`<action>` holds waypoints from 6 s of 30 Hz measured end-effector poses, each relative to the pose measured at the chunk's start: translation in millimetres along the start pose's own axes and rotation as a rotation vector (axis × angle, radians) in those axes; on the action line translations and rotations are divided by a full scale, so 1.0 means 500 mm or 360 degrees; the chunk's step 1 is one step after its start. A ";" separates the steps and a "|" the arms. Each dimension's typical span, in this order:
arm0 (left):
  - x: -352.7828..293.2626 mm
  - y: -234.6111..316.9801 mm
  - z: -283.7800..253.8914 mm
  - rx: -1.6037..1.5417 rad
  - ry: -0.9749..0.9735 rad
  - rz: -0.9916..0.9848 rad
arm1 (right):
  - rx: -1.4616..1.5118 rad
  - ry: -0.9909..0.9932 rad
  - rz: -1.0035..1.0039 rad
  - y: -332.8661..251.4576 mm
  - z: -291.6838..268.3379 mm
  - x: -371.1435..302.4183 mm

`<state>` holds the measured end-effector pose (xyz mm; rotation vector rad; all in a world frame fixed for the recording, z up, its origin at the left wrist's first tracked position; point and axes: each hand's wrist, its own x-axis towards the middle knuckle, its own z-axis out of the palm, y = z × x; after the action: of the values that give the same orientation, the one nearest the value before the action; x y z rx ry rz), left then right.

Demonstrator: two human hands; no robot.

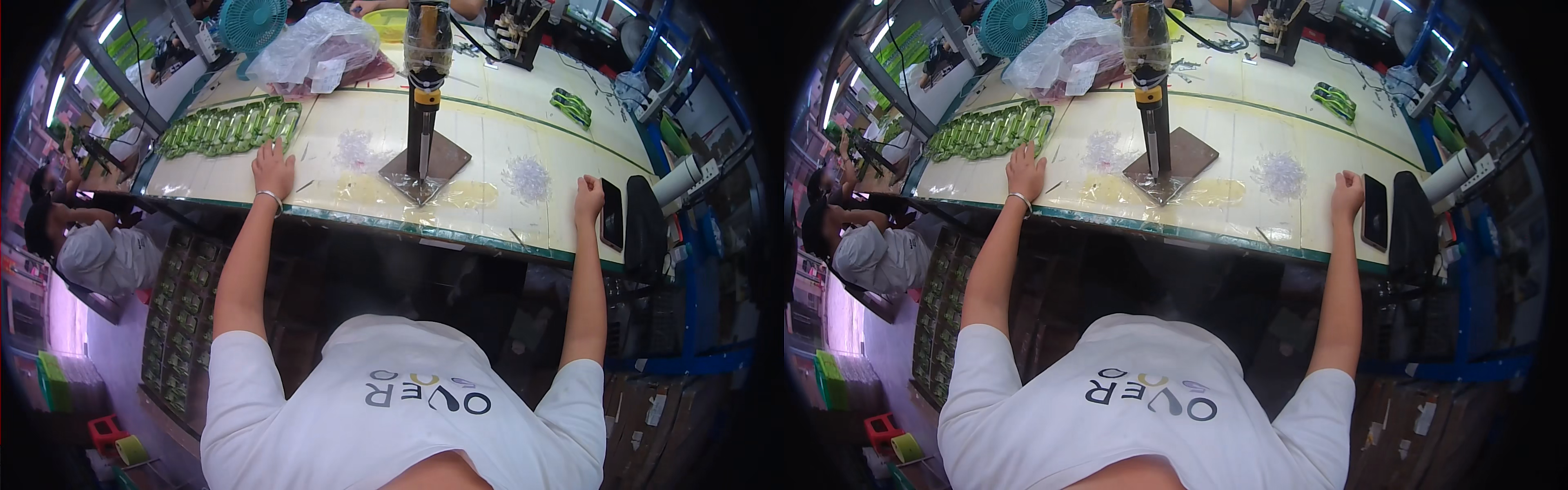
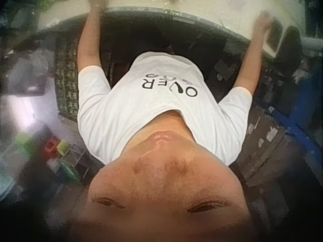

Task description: The person repeatedly picks up green plastic frames and small black components from a workbench, inserts the components into the frames, and places the assembled units back on the table. The process is repeated for multiple units in a consistent sequence.

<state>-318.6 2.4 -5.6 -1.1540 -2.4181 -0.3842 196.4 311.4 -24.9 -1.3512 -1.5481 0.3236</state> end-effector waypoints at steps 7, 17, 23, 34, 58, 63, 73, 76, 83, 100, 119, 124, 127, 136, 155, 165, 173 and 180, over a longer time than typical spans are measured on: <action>0.025 0.015 -0.017 -0.0062 -0.0121 0.0553 | 0.0018 0.0077 0.0014 0.030 0.000 0.004; 0.043 -0.008 0.022 -0.0159 -0.0286 0.0525 | 0.0005 0.0124 0.0159 -0.006 0.002 0.001; 0.039 -0.041 0.031 -0.0317 -0.0322 0.0551 | -0.0044 0.0134 -0.0053 0.009 0.032 0.004; 0.015 0.010 -0.027 -0.0335 -0.0125 0.0320 | 0.0015 0.0004 0.0244 0.030 0.006 0.013; -0.006 0.025 -0.003 -0.0649 -0.0167 0.0467 | 0.0295 -0.0219 0.0199 0.007 0.010 -0.001; -0.009 0.021 0.004 -0.0851 -0.0001 -0.0125 | 0.0322 -0.0239 0.0257 -0.008 0.005 -0.004; -0.010 0.060 -0.023 -0.0369 -0.0130 0.0184 | 0.0374 -0.0220 0.0309 0.003 -0.001 -0.002; -0.010 0.055 -0.026 -0.0648 -0.0141 0.0377 | 0.0409 -0.0219 0.0312 0.004 0.002 -0.003; -0.003 0.038 -0.013 -0.1082 -0.0218 0.0116 | 0.0415 -0.0218 0.0287 0.009 -0.002 -0.004; 0.020 0.082 -0.024 -0.0662 -0.0047 0.0632 | 0.0366 -0.0283 0.0272 0.021 -0.006 -0.002; 0.036 0.127 -0.103 -0.2811 -0.0313 -0.0619 | 0.0377 -0.0259 0.0306 0.010 -0.009 -0.005; 0.001 0.150 -0.165 -0.2829 -0.0289 -0.0472 | 0.0450 -0.0264 0.0331 0.015 -0.006 -0.004; -0.007 0.153 -0.181 -0.2928 -0.0378 -0.0502 | 0.0444 -0.0262 0.0315 0.016 -0.006 -0.003; -0.006 0.165 -0.184 -0.3010 -0.0481 -0.0668 | 0.0410 -0.0273 0.0313 0.008 -0.010 -0.005; 0.125 0.222 -0.072 -0.2507 -0.0717 -0.0535 | 0.0301 -0.0205 0.0269 -0.015 -0.006 -0.016; 0.361 0.364 0.070 -0.2381 -0.0700 -0.0407 | 0.0187 -0.0197 0.0250 -0.012 0.000 -0.011; 0.401 0.459 0.137 -0.2183 -0.1111 -0.0316 | 0.0027 -0.0171 0.0223 -0.011 -0.005 -0.007; 0.474 0.530 0.197 -0.2278 -0.0938 -0.0472 | 0.0051 -0.0155 0.0319 -0.021 -0.008 -0.011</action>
<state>-268.6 364.8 41.9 -1.4753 -2.6690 -2.4154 192.6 301.7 -18.4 -1.4876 -1.4828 0.5431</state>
